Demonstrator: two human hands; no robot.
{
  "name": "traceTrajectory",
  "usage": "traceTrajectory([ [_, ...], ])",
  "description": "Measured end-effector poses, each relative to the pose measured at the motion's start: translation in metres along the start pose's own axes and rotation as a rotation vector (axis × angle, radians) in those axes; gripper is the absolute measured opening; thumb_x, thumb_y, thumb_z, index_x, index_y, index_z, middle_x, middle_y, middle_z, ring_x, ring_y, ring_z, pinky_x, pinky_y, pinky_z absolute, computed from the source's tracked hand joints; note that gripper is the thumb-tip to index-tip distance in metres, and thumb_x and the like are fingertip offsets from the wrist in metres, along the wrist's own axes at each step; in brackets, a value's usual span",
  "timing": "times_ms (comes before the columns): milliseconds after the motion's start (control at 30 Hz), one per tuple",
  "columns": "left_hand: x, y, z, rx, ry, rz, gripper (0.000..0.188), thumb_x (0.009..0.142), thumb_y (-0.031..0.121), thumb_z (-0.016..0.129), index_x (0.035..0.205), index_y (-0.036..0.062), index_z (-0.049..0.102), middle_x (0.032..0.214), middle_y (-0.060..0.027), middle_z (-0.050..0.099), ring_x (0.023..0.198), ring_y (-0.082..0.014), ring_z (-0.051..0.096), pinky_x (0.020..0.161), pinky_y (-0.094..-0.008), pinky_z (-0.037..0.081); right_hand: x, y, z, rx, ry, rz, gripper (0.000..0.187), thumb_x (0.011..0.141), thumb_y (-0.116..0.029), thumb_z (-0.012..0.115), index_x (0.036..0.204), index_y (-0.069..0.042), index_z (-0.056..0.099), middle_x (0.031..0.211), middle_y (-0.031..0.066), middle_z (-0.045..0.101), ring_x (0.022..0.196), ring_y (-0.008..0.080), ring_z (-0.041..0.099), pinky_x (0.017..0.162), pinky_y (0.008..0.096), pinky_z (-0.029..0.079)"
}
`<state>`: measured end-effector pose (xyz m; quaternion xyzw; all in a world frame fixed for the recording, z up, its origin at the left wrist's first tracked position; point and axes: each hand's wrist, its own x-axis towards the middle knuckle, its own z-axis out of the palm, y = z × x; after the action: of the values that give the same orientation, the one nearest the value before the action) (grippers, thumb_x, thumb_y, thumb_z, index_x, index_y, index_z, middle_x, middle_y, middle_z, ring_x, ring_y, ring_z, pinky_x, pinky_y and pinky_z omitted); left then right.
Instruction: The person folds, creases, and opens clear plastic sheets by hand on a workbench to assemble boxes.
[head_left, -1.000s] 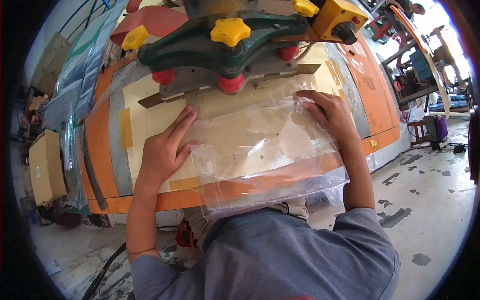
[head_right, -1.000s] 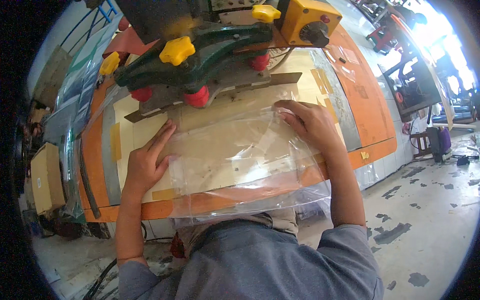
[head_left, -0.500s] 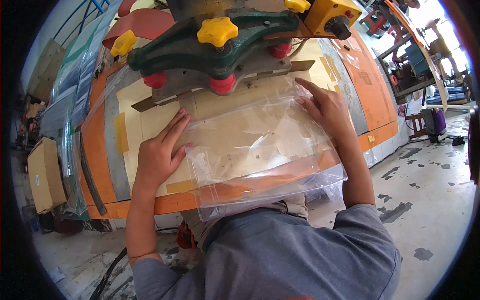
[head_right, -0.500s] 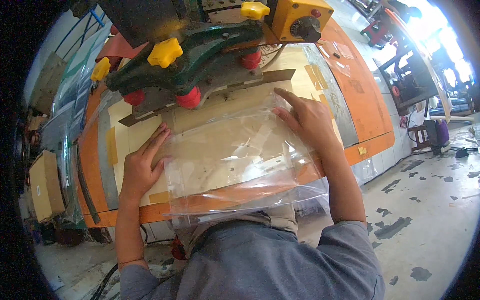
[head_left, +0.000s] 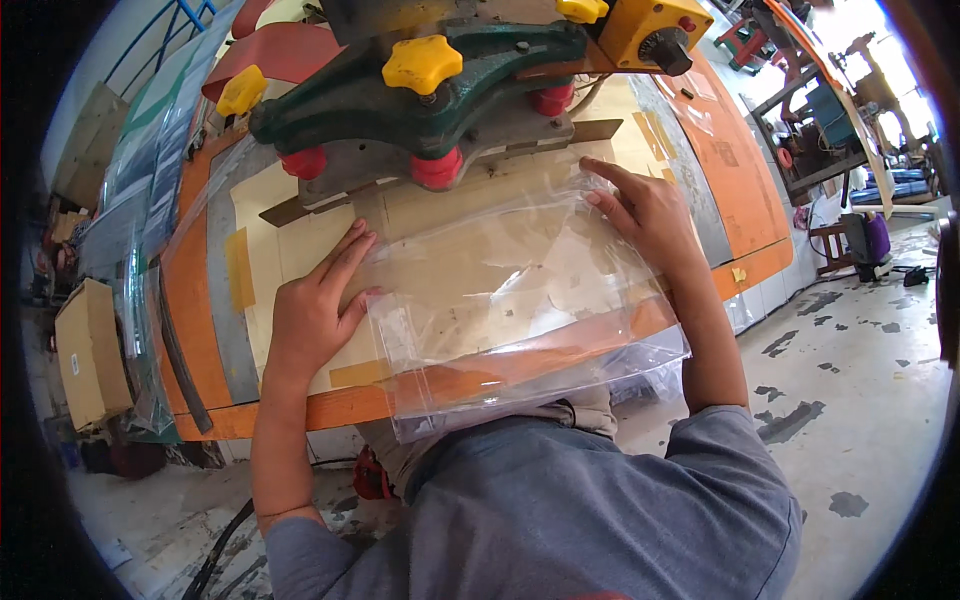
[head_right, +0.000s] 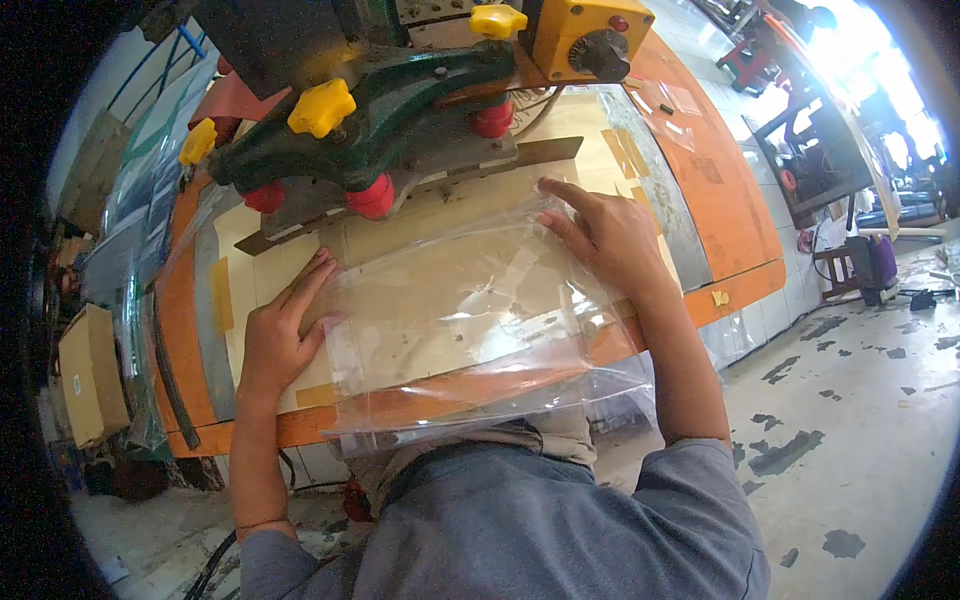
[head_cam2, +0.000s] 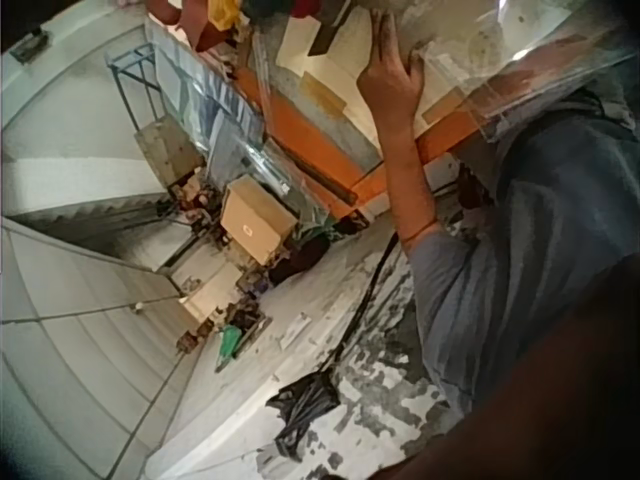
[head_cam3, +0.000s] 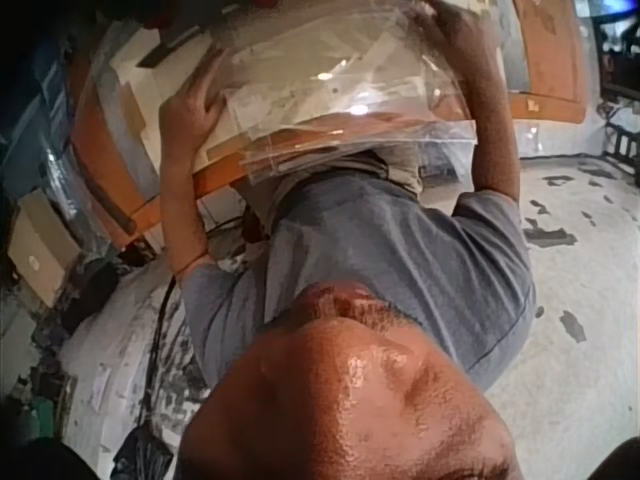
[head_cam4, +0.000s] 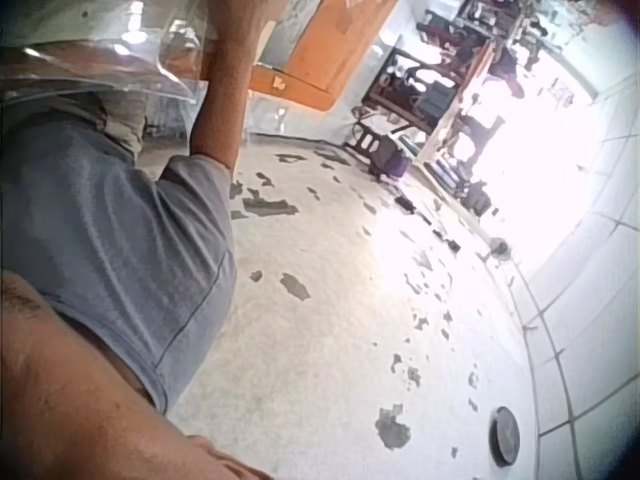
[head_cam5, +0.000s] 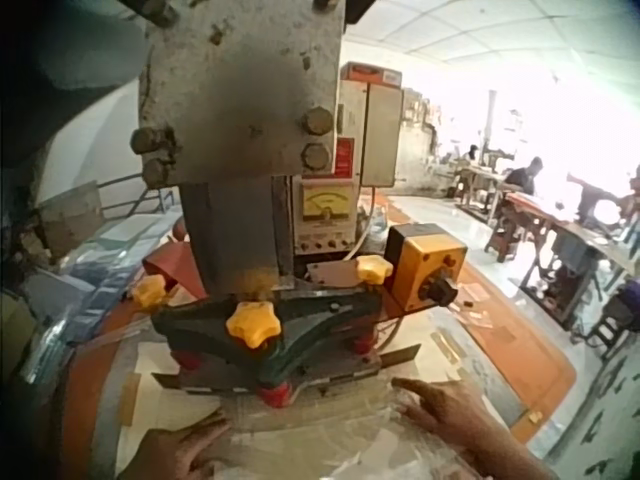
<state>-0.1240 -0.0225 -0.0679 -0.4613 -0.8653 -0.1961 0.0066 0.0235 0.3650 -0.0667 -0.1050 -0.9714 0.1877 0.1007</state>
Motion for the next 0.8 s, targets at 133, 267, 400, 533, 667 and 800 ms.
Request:
traceTrajectory([
  [133,0.0006,-0.0007,0.0009,-0.006,0.027,0.018,0.071,0.079,0.015,0.08,0.146,0.0162,0.056,0.15,-0.0037,0.058,0.123,-0.0289,0.065,0.092,-0.0392,0.059,-0.002,0.0013,-0.0012,0.005,0.03,-0.019,0.041,0.099,-0.038,0.066,0.135,-0.019,0.069,0.065,0.0169,0.061,0.062,0.0329,0.063,0.066,0.046,0.048],
  [267,0.0008,-0.0019,0.0009,-0.004,0.013,0.004,0.071,0.079,0.015,0.08,0.146,0.0161,0.056,0.15,-0.0036,0.059,0.124,-0.0291,0.065,0.093,-0.0393,0.059,-0.0005,-0.0004,-0.0012,0.014,0.029,-0.008,0.04,0.098,-0.038,0.066,0.134,-0.019,0.07,0.064,0.0161,0.061,0.061,0.0322,0.062,0.065,0.0449,0.048],
  [400,0.0006,-0.0003,-0.0025,-0.055,-0.044,-0.055,0.07,0.08,0.013,0.078,0.147,0.0166,0.055,0.15,-0.0054,0.058,0.129,-0.03,0.061,0.1,-0.0403,0.056,-0.0003,-0.001,-0.0016,0.025,0.028,-0.006,0.04,0.098,-0.039,0.066,0.133,-0.019,0.071,0.063,0.0155,0.06,0.059,0.0314,0.061,0.064,0.0442,0.047],
  [533,0.001,-0.0008,-0.0016,-0.09,-0.064,-0.08,0.069,0.082,0.012,0.076,0.147,0.0173,0.055,0.151,-0.0069,0.057,0.133,-0.0309,0.059,0.107,-0.0413,0.053,-0.0006,0.0001,-0.001,0.021,0.045,-0.026,0.041,0.098,-0.039,0.067,0.134,-0.019,0.071,0.062,0.0151,0.06,0.058,0.0309,0.061,0.064,0.0436,0.048],
  [667,0.0017,-0.0018,-0.0017,-0.084,-0.054,-0.068,0.068,0.081,0.011,0.076,0.146,0.0163,0.056,0.15,-0.0078,0.058,0.133,-0.0308,0.059,0.107,-0.0412,0.053,0.0,0.0014,-0.0005,0.026,0.033,-0.02,0.041,0.098,-0.039,0.067,0.134,-0.019,0.07,0.063,0.0149,0.06,0.059,0.0312,0.061,0.064,0.0436,0.048],
  [800,0.0017,-0.007,0.0016,-0.049,0.006,0.001,0.071,0.076,0.012,0.08,0.144,0.0157,0.059,0.148,-0.0043,0.06,0.126,-0.0284,0.064,0.098,-0.039,0.057,-0.0013,0.0032,0.0004,0.033,0.05,-0.029,0.042,0.097,-0.039,0.068,0.134,-0.019,0.07,0.064,0.0159,0.06,0.06,0.0318,0.061,0.065,0.044,0.048],
])
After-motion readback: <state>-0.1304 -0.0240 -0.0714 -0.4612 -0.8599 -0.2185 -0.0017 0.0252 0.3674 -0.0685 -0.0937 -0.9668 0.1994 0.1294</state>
